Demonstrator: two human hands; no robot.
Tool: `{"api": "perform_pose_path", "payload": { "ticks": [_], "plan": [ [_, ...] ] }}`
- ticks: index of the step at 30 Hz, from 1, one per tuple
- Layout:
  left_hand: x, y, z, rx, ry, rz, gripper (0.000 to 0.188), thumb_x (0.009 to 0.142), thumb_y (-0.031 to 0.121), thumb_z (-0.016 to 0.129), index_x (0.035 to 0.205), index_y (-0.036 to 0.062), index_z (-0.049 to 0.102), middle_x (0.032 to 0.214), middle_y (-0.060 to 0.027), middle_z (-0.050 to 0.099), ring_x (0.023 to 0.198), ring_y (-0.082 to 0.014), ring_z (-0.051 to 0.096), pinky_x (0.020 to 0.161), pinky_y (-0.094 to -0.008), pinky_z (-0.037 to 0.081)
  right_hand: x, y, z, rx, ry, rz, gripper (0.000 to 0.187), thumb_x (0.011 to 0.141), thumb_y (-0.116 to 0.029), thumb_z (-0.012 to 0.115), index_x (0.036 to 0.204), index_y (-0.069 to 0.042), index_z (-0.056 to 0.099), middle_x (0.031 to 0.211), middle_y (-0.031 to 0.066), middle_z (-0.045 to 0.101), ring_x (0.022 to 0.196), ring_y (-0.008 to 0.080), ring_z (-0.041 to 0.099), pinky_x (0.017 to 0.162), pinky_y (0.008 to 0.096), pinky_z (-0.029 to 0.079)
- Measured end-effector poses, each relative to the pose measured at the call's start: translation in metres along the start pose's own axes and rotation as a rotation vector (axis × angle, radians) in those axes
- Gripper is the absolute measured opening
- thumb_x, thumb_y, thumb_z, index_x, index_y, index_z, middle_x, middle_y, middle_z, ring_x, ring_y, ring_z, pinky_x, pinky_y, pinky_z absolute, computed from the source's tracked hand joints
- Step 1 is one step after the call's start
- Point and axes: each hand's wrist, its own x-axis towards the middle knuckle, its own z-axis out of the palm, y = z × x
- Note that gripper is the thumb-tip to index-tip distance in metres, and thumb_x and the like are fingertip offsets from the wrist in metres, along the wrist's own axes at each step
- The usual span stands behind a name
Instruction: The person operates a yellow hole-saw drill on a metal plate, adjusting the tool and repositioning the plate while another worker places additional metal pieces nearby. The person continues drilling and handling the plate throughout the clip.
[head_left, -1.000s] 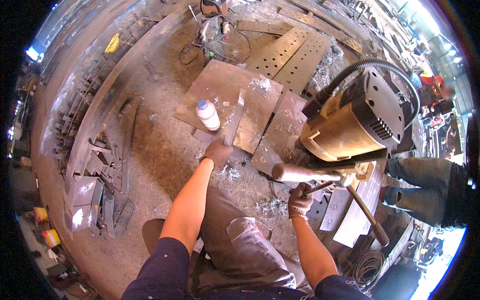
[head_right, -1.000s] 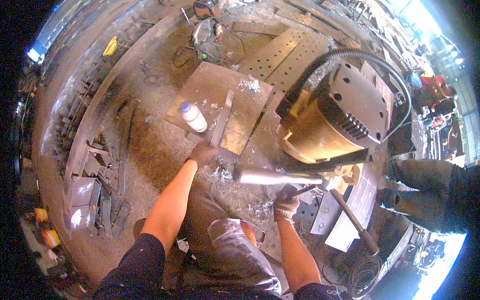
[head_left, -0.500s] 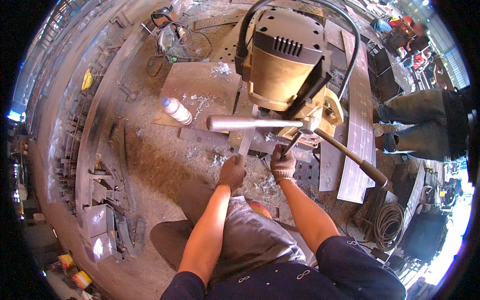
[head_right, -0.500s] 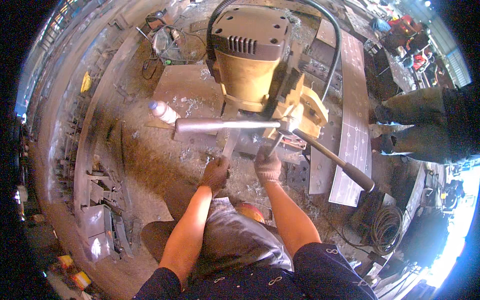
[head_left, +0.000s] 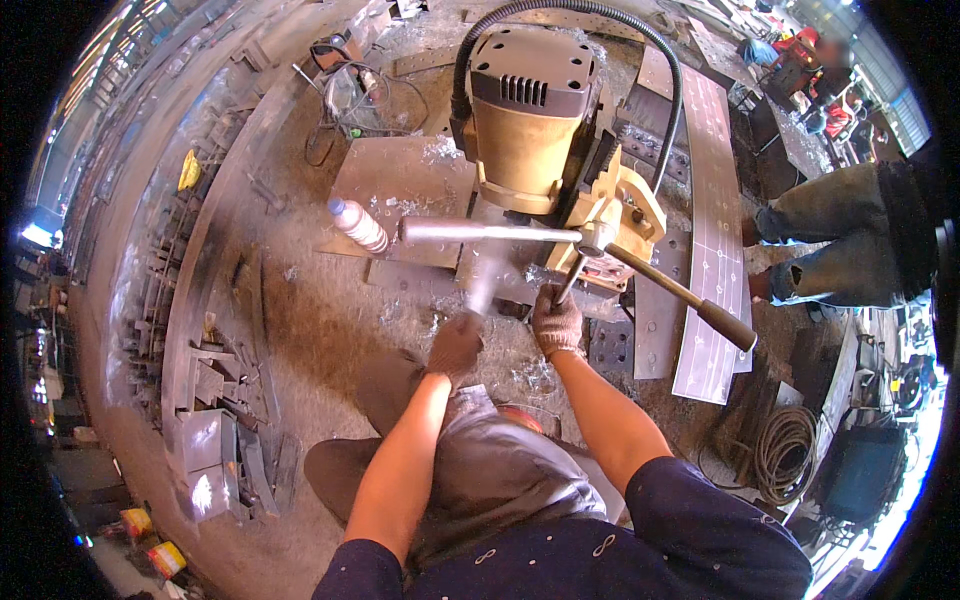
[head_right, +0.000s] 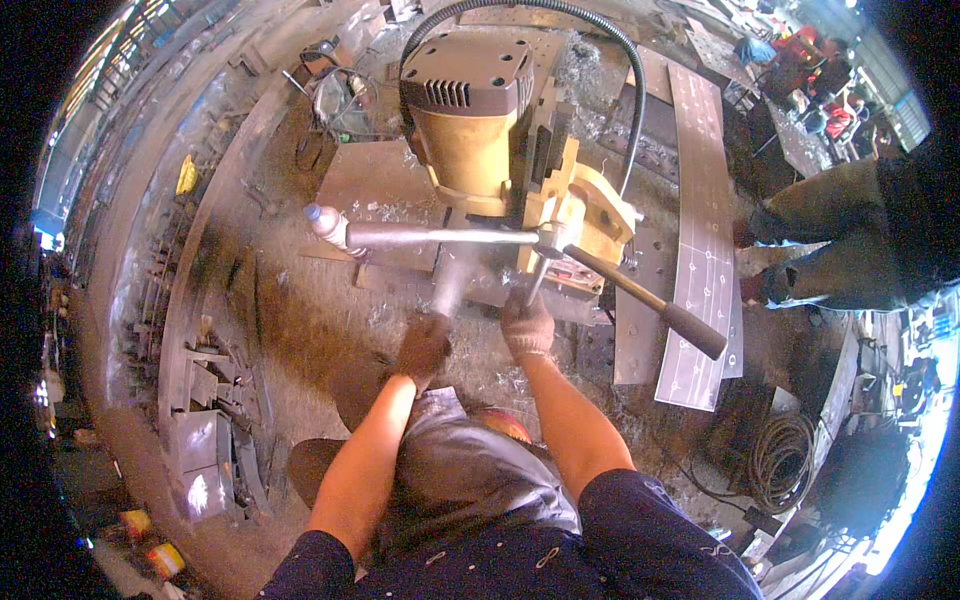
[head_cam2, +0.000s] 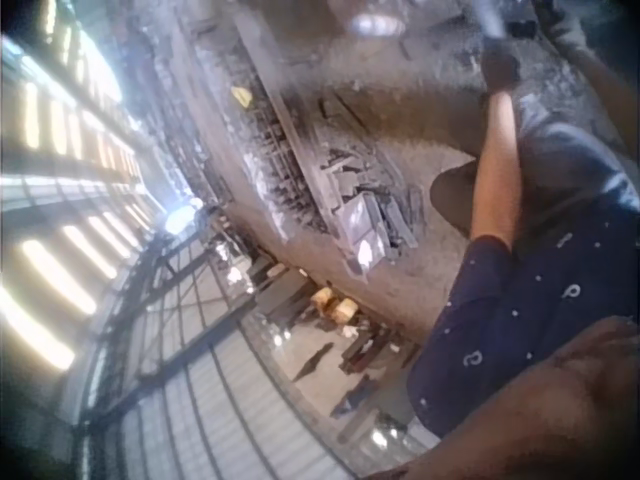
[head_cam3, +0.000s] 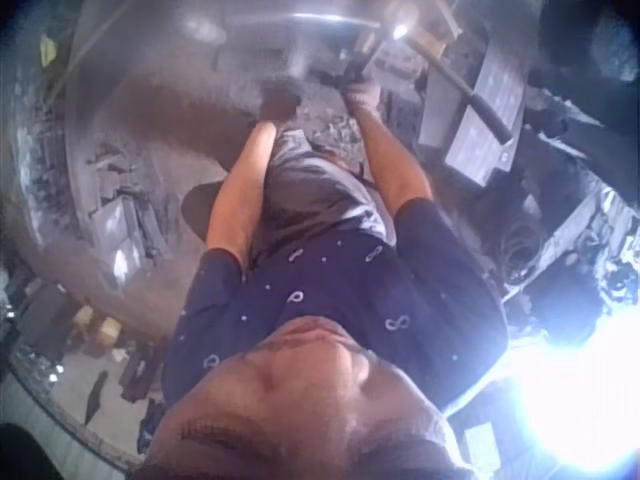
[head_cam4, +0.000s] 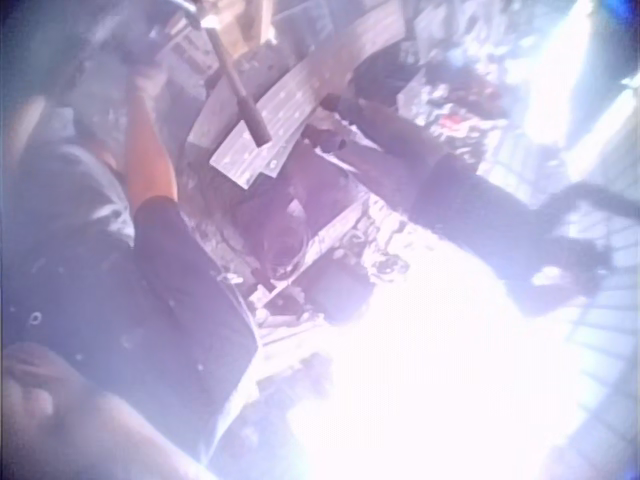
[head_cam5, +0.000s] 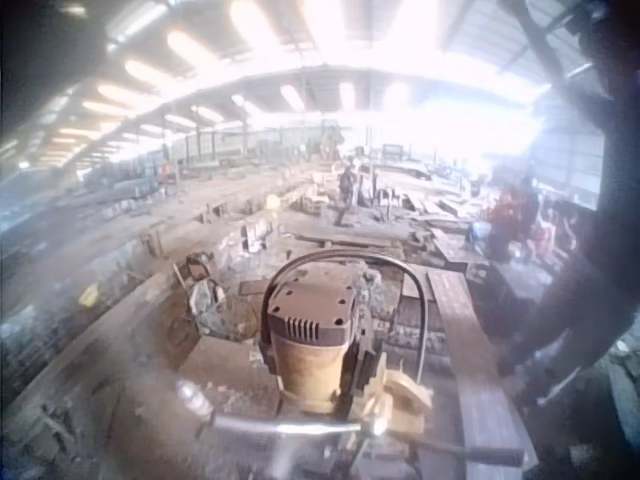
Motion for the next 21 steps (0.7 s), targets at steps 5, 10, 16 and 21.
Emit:
{"api": "perform_pose_path", "payload": {
  "ticks": [5, 10, 16, 21],
  "plan": [
    [0.016, -0.049, 0.008, 0.030, 0.219, 0.038, 0.047, 0.110, 0.046, 0.061, 0.096, 0.0014, 0.068, 0.079, -0.0119, 0.068, 0.075, -0.0263, 0.073, 0.071, -0.0472, 0.057, -0.001, -0.018, 0.010, 0.038, -0.056, -0.037, 0.034, 0.102, -0.046, 0.068, 0.124, -0.021, 0.074, 0.115, 0.0225, 0.077, 0.114, 0.0488, 0.071, 0.092, 0.0523, 0.058],
    [-0.004, -0.006, 0.005, -0.286, -0.010, -0.115, 0.049, 0.113, 0.046, 0.058, 0.092, 0.0024, 0.067, 0.074, -0.0069, 0.067, 0.061, -0.0182, 0.064, 0.056, -0.0410, 0.051, 0.000, -0.016, -0.001, -0.058, -0.082, 0.091, 0.035, 0.103, -0.048, 0.066, 0.124, -0.021, 0.073, 0.114, 0.0222, 0.077, 0.114, 0.0493, 0.071, 0.093, 0.0538, 0.058],
    [-0.005, 0.003, 0.005, -0.448, 0.171, -0.182, 0.050, 0.112, 0.047, 0.057, 0.091, 0.0032, 0.070, 0.074, -0.0079, 0.069, 0.061, -0.0190, 0.066, 0.059, -0.0417, 0.053, -0.001, -0.008, -0.002, -0.040, -0.044, 0.044, 0.037, 0.102, -0.047, 0.067, 0.124, -0.019, 0.073, 0.114, 0.0221, 0.078, 0.113, 0.0479, 0.073, 0.094, 0.0527, 0.058],
    [-0.003, -0.008, 0.002, -0.226, -0.016, -0.149, 0.047, 0.111, 0.050, 0.058, 0.099, 0.0059, 0.068, 0.075, -0.0070, 0.066, 0.060, -0.0190, 0.063, 0.051, -0.0402, 0.050, 0.003, -0.006, 0.003, -0.015, -0.038, 0.009, 0.038, 0.101, -0.047, 0.068, 0.124, -0.017, 0.074, 0.115, 0.0229, 0.078, 0.114, 0.0472, 0.074, 0.095, 0.0531, 0.058]
  ]
}}
